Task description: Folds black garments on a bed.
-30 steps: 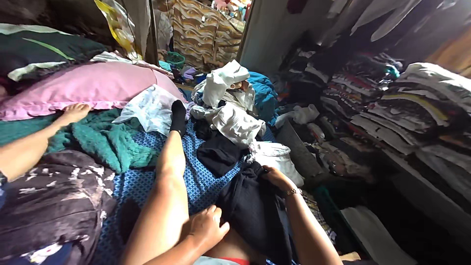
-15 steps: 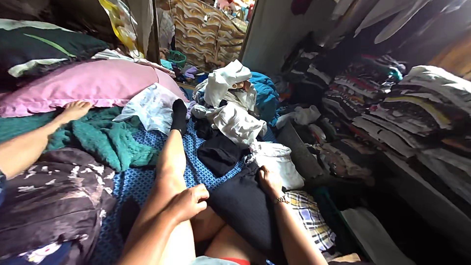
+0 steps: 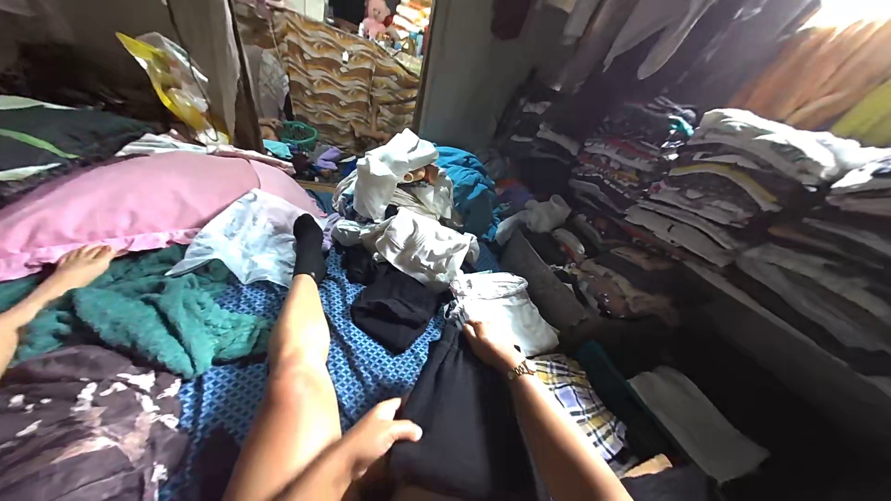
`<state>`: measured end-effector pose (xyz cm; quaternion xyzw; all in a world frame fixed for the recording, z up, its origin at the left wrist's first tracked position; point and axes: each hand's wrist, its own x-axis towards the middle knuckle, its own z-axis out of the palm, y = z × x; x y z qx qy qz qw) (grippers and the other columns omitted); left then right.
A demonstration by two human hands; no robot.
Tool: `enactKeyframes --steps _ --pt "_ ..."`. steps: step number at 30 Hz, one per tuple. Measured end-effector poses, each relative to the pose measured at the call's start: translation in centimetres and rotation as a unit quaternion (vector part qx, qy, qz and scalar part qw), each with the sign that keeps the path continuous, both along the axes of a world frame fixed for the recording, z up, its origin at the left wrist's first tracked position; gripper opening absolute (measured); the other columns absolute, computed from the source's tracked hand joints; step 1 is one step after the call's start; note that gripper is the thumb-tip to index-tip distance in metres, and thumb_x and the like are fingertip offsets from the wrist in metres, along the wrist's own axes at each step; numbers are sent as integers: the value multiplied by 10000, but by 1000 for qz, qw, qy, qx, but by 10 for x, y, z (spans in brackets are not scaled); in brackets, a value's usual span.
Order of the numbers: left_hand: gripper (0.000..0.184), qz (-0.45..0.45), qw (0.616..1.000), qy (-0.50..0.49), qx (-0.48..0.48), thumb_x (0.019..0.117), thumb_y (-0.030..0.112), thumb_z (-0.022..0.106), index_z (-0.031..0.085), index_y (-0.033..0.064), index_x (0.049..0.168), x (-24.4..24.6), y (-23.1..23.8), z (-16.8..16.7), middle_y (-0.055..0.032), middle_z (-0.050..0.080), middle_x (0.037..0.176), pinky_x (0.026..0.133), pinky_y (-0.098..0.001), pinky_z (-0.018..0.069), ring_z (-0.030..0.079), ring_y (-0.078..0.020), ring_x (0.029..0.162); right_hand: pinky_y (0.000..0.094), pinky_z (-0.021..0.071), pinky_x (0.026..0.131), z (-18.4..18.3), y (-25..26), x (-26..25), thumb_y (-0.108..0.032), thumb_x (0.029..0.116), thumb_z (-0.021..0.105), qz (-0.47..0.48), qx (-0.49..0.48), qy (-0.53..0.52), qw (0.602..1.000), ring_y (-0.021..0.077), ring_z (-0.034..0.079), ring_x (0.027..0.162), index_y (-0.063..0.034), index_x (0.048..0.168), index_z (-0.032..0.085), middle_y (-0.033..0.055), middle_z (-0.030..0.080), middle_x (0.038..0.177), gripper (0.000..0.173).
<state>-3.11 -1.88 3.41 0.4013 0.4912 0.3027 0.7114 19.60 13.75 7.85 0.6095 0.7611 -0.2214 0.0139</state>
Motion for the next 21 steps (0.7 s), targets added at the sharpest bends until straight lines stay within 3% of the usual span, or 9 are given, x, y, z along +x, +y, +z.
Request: enactKeyframes --steps 4,6,9,12,14,16,19,21 --pt "373 -69 997 11 -38 880 -25 681 568 -16 1236 -8 -25 -19 -101 718 1016 862 -369 592 708 -167 917 652 440 1013 1 -7 -18 -375 1115 290 59 -53 -17 997 425 603 1231 -6 1251 664 258 657 1257 543" --pt "333 -32 998 9 -47 877 -13 674 583 -14 1197 -3 -26 -29 -94 735 951 829 -363 606 724 -163 866 663 458 975 -5 -11 -29 -399 1107 282 45 -51 -43 997 420 613 1222 -17 1211 678 245 665 1250 560" --pt "422 53 997 -26 -57 997 86 605 471 4 1388 14 -22 -14 -91 720 1044 865 -344 600 716 -141 924 670 463 956 -3 -12 -38 -417 1104 289 9 -63 -52 997 420 608 1230 1 1174 685 242 659 1260 580" --pt "353 114 990 -20 -82 952 25 656 524 -17 1277 26 -20 -12 -115 740 938 783 -348 623 739 -167 833 679 456 964 -4 -10 -36 -482 1100 286 26 -80 -36 996 430 605 1230 24 1159 690 259 657 1253 650" --pt "299 127 989 6 -79 911 -21 665 544 -29 1184 22 -21 -14 -112 730 871 742 -348 620 731 -165 783 683 414 1029 -3 -4 -24 -575 1081 289 51 -107 5 993 432 575 1275 32 1227 672 273 637 1295 732" --pt "258 122 989 27 -75 901 -41 645 552 -27 1141 10 -26 -17 -97 725 837 729 -342 618 725 -154 761 674 364 1090 2 -5 -5 -602 1047 412 46 -146 66 986 431 541 1315 31 1298 647 285 610 1339 720" --pt "234 108 989 42 -87 918 -29 624 551 -9 1140 -6 -31 -20 -76 724 833 733 -336 616 724 -140 758 617 396 1077 3 -9 34 -493 1024 568 16 -194 140 971 389 584 1241 23 1322 621 280 623 1295 598" --pt "214 105 989 20 -101 949 -11 599 543 7 1155 -9 -32 -23 -69 735 848 743 -333 623 731 -136 769 507 450 1046 -10 -14 62 -399 1063 516 -10 -220 248 943 291 612 1167 13 1368 581 236 629 1277 516"
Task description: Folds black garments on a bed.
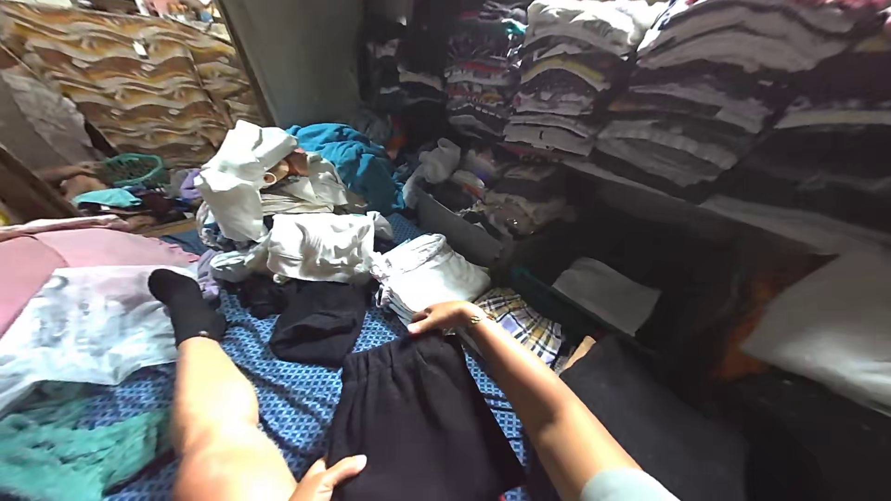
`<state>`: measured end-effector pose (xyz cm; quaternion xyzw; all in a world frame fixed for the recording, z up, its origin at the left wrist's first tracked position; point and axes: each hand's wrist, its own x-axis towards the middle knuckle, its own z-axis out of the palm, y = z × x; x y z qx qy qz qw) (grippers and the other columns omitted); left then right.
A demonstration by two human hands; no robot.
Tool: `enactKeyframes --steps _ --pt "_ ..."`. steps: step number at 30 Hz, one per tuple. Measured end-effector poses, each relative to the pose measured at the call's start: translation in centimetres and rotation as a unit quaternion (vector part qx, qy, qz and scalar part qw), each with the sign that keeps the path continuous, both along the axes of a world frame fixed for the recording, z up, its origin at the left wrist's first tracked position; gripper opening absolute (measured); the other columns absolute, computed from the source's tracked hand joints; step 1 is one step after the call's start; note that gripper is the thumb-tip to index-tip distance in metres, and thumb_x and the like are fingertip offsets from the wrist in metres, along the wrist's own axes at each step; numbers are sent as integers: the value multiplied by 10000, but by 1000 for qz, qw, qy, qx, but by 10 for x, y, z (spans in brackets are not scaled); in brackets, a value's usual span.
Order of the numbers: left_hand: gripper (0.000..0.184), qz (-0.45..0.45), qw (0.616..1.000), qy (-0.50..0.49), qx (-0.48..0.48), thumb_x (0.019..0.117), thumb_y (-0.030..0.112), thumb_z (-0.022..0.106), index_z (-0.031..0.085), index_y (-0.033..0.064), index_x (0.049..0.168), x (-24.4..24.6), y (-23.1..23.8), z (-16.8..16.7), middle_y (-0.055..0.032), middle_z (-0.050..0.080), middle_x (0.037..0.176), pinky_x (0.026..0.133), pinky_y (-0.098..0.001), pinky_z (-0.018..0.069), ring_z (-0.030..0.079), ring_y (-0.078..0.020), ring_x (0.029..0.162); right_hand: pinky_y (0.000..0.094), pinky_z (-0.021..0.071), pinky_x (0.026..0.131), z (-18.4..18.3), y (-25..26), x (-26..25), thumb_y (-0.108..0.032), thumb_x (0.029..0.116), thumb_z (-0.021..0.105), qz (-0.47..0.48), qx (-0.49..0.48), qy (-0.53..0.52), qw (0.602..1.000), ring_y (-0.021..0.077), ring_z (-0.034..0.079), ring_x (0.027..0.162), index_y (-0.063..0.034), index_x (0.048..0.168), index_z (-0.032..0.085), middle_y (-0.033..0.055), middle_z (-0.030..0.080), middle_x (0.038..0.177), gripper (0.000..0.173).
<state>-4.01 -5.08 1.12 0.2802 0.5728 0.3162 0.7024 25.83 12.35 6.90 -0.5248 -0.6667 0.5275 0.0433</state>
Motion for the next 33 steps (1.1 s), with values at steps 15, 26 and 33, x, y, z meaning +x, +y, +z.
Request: enactKeyframes --steps 15,26,33 --pt "557 -37 992 1 117 1088 294 457 257 163 1591 14 88 8 -127 531 1440 1008 -394 494 576 -185 1228 324 568 692 -74 -97 21 -492 1112 175 -450 -60 416 788 131 683 753 -50 1312 512 63 708 897 591" --pt "837 -81 949 200 231 805 160 860 410 32 1498 27 107 10 -330 357 1507 1048 -558 439 460 -442 1315 324 541 923 -74 -111 7 38 962 558 -405 189 302 842 171 650 1078 28 1468 416 203 606 1307 526" --pt "707 -100 893 334 286 806 244 879 534 -68 1338 31 104 18 -326 568 1296 1036 -581 439 557 -439 1214 394 464 995 -62 -121 8 -117 979 533 -427 290 149 844 261 560 1160 11 1176 693 205 586 1239 284"
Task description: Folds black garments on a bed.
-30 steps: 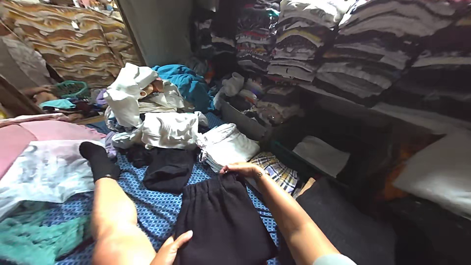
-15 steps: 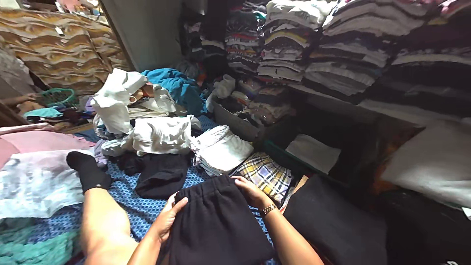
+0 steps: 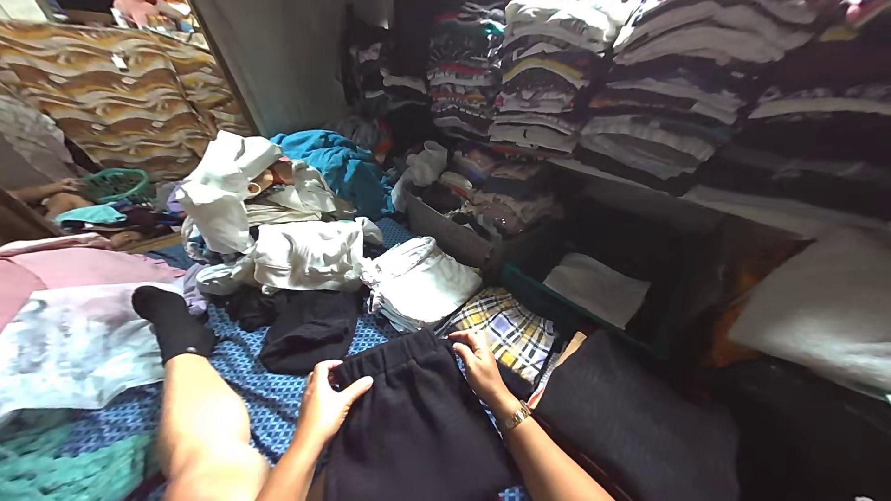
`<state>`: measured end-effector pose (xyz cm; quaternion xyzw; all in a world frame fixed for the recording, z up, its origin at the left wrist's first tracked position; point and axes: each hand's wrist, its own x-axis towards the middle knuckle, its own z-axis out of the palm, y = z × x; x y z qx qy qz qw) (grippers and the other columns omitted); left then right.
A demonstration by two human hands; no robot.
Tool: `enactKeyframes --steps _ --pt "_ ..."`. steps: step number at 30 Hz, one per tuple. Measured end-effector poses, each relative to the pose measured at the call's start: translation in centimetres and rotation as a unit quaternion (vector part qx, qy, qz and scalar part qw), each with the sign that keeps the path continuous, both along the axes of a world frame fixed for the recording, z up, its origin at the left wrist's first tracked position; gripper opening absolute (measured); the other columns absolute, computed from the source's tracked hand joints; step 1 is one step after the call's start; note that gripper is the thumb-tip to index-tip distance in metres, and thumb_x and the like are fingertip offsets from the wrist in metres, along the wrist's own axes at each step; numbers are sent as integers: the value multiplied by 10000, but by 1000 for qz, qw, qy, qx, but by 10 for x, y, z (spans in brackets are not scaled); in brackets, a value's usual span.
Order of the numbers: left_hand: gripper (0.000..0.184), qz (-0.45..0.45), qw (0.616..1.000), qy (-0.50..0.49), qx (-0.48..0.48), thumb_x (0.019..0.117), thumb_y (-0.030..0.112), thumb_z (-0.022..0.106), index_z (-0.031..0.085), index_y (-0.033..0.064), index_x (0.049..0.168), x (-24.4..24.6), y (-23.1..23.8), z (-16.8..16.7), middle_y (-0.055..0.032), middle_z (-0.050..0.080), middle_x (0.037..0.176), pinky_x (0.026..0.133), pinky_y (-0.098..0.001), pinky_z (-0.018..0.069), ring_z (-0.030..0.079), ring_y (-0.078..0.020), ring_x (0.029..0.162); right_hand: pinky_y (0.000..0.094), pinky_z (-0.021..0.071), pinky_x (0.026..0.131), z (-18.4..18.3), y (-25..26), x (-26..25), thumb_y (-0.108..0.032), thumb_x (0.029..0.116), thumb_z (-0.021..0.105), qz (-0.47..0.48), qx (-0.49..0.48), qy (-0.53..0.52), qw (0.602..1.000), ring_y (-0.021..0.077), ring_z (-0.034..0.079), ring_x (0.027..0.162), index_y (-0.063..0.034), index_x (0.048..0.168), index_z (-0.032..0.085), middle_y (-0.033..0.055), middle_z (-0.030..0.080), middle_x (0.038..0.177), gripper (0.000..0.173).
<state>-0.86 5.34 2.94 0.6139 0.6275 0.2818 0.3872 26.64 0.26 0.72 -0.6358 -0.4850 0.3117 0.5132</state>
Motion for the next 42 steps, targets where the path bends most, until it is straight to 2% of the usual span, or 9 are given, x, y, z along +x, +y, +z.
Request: enactKeyframes --steps 3,5,13,16,23,27,32,37,42 --pt "643 -29 994 -36 -95 882 238 820 525 -60 1370 -1 3 7 -279 631 1269 1064 -545 460 611 -369 1215 342 514 873 15 -4 -6 -250 1051 541 27 -41 36 998 135 635 950 7 1154 680 111 682 1052 309" --pt "608 -36 991 -70 -109 889 171 807 516 -53 1373 -1 4 7 -263 631 1273 1050 -510 484 625 -336 1195 383 521 924 21 -3 -9 -286 1033 593 69 -91 42 993 163 663 986 10 1233 656 133 707 1093 363" --pt "538 -43 993 -70 87 845 112 816 577 -43 1303 8 -7 31 -216 683 1160 977 -490 524 669 -295 1086 249 546 820 18 -20 -15 -108 977 629 -7 37 33 999 50 660 848 26 1060 687 63 710 918 168" --pt "555 -40 994 -87 59 860 96 809 552 -30 1336 16 -2 29 -200 687 1139 916 -448 545 684 -261 1000 264 539 812 2 -23 -12 -83 983 627 -27 0 74 997 72 651 840 42 1067 671 83 698 915 157" --pt "612 -4 996 -80 40 943 198 742 473 -59 1429 15 -9 5 -295 536 1389 1041 -500 478 573 -393 1242 293 538 792 4 -33 -9 -154 1034 568 -34 -42 76 996 102 640 826 37 1217 599 110 677 977 267" --pt "759 15 993 -85 -81 944 287 751 366 -38 1512 3 -19 -8 -315 536 1397 1079 -543 442 556 -423 1279 370 531 802 -1 -44 -10 -222 1048 565 -3 -114 22 993 147 642 816 31 1057 648 101 666 874 266" --pt "833 47 976 -98 -191 924 353 772 338 0 1541 -2 -21 -17 -324 499 1440 1093 -570 416 512 -443 1323 279 490 679 -4 -49 -13 -173 1029 568 -42 -60 8 997 63 567 666 -11 869 633 11 577 704 237" --pt "695 59 968 -119 -214 952 335 740 453 -72 1436 -4 -23 -18 -318 568 1347 1074 -553 431 557 -410 1265 378 524 878 -8 -49 -13 -274 1057 564 -17 -190 125 974 189 634 948 49 1250 541 174 644 1078 377" --pt "528 53 956 -159 -242 979 321 700 563 -58 1320 -11 -30 -17 -245 660 1195 981 -501 499 642 -311 1106 407 537 940 -18 -49 -11 -415 1089 440 12 -255 228 939 193 668 1052 -9 1297 593 144 688 1162 482"
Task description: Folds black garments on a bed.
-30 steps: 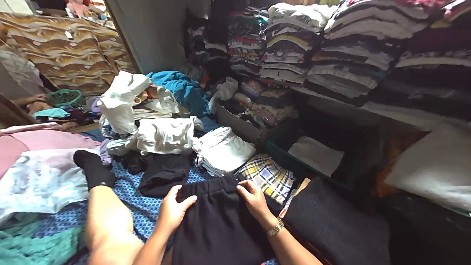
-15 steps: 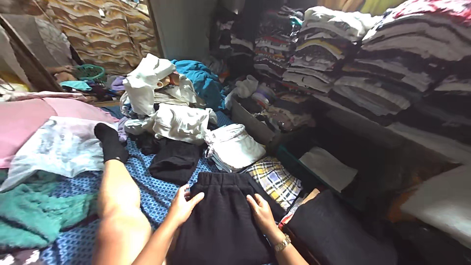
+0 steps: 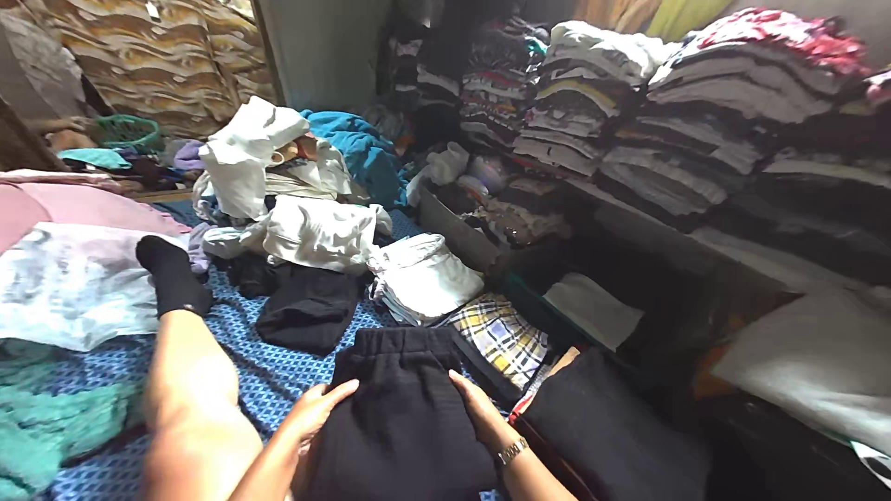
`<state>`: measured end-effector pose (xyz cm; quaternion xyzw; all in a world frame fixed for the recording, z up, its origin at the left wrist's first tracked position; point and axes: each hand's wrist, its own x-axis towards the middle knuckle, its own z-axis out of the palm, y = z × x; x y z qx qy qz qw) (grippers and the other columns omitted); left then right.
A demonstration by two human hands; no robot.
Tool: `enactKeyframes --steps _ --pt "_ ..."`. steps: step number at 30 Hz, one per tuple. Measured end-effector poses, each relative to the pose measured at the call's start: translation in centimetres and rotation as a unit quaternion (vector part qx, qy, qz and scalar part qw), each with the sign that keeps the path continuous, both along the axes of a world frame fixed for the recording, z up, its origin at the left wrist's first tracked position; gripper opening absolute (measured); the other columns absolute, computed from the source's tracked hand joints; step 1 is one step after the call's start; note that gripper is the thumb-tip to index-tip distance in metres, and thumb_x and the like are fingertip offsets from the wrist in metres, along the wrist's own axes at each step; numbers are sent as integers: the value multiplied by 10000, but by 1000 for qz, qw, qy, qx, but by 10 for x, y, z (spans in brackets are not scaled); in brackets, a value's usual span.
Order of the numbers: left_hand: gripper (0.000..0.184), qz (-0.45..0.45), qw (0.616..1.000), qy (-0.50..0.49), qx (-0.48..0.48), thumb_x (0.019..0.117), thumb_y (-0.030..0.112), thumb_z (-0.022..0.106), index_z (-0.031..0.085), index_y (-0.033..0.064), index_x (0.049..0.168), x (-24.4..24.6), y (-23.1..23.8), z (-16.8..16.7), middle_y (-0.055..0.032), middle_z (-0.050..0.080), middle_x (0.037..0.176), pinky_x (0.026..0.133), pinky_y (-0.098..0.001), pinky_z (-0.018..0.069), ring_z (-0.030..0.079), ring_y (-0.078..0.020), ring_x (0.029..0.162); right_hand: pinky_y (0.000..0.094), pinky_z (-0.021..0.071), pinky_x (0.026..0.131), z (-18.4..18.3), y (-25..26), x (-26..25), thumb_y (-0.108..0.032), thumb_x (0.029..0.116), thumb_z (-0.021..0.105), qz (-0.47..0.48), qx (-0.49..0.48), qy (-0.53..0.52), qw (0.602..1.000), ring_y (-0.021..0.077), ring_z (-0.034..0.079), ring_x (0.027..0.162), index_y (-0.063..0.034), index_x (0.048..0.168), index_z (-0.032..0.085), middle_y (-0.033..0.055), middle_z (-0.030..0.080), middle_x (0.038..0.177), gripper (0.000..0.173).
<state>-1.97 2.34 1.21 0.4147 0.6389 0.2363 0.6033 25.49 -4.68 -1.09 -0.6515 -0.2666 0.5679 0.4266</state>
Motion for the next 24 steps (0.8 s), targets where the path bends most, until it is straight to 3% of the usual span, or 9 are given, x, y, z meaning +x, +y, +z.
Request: enactKeyframes --steps 2,4,6,9,11,16,21,24 --pt "411 7 999 -47 5 993 240 674 585 -34 1287 -1 -5 5 -171 704 1071 880 -418 558 688 -216 956 393 543 937 5 -1 -1 -424 1096 412 13 -7 26 1000 163 676 1039 -37 1286 624 109 705 1143 482" --pt "263 30 993 -109 25 1010 147 610 591 -14 1217 -1 -11 9 -90 719 914 748 -320 595 704 -127 796 366 561 870 8 -1 1 -377 1095 439 17 5 48 999 138 683 951 -38 1228 636 83 712 1048 414" --pt "169 39 980 -189 44 1015 96 515 570 46 1166 -6 -17 9 -6 727 828 676 -255 610 713 -64 728 337 566 796 7 -1 3 -295 1080 494 13 28 66 997 124 674 854 -17 1178 616 72 697 951 318" --pt "416 -21 961 -268 62 910 96 503 440 134 1320 -18 -21 0 69 736 914 727 -233 623 722 -21 804 316 579 815 5 -7 5 -224 1047 514 30 77 104 991 109 683 881 -11 1291 523 71 696 992 324" --pt "607 -59 963 -253 75 845 76 586 364 110 1409 -20 -21 -2 46 733 990 776 -254 626 726 -38 858 329 572 881 0 -12 8 -217 1008 558 53 96 103 989 117 676 970 -8 1412 438 94 679 1109 470" --pt "738 -83 971 -191 119 833 29 638 331 62 1504 -7 -11 20 -44 697 1176 854 -283 615 713 -83 987 322 566 928 19 -9 11 -118 970 622 39 133 33 990 119 673 1036 5 1455 433 125 661 1223 535" --pt "693 -80 966 -200 140 860 -3 612 349 74 1497 2 7 52 -51 693 1185 845 -283 612 710 -90 992 260 566 913 46 8 17 -64 993 565 13 195 42 980 75 677 1022 17 1444 431 96 676 1204 477" --pt "678 -64 976 -182 99 941 9 579 292 108 1547 1 12 48 -88 669 1232 847 -311 608 706 -121 1008 279 544 938 34 15 17 -92 1019 557 18 147 8 989 93 657 1056 13 1430 463 118 659 1230 435"
